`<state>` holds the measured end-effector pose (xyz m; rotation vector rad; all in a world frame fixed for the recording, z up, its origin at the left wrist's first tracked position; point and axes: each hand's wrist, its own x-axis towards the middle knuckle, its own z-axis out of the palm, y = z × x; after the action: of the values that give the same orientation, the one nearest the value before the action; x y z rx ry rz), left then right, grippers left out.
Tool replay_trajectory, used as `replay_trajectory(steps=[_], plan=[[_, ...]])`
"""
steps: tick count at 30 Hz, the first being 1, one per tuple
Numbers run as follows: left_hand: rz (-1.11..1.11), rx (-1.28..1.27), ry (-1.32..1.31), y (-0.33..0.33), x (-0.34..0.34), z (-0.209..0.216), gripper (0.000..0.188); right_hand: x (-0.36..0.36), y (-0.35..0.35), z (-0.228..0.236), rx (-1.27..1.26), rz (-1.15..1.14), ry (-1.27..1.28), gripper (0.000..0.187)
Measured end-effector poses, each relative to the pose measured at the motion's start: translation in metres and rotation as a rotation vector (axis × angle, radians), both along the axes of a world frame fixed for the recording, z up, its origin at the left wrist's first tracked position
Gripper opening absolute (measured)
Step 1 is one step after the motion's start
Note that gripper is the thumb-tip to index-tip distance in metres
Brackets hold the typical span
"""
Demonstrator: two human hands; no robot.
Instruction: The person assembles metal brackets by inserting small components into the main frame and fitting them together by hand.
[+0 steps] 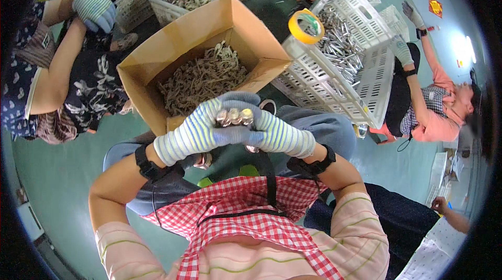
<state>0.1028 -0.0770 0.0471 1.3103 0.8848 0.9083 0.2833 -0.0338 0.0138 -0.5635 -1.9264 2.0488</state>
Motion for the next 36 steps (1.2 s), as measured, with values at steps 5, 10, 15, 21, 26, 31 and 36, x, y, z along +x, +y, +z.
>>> replay_trajectory(steps=[5, 10, 15, 21, 26, 31, 36], plan=[[-0.159, 0.076, -0.121, -0.003, 0.004, -0.015, 0.036, 0.006, -0.004, 0.01, 0.437, 0.018, 0.056, 0.053], [-0.203, -0.029, -0.102, -0.003, 0.004, -0.008, 0.029, 0.004, -0.003, 0.01, 0.36, 0.118, -0.028, 0.053], [-0.245, 0.034, 0.01, -0.002, 0.006, -0.009, 0.057, 0.002, -0.01, 0.0, 0.356, 0.092, 0.07, 0.05], [-0.276, 0.106, 0.052, -0.001, 0.008, -0.003, 0.044, 0.004, -0.012, 0.005, 0.234, 0.131, 0.115, 0.052], [-0.231, -0.095, -0.139, -0.001, 0.005, -0.001, 0.037, 0.0, -0.009, -0.01, 0.292, 0.156, 0.169, 0.044], [-0.21, -0.261, -0.311, -0.003, -0.006, -0.006, 0.04, 0.003, -0.011, 0.012, -0.298, 0.074, 0.047, 0.041], [-0.155, -0.182, -0.428, -0.004, -0.001, -0.003, 0.034, 0.004, -0.01, 0.025, -0.543, 0.081, 0.078, 0.035]])
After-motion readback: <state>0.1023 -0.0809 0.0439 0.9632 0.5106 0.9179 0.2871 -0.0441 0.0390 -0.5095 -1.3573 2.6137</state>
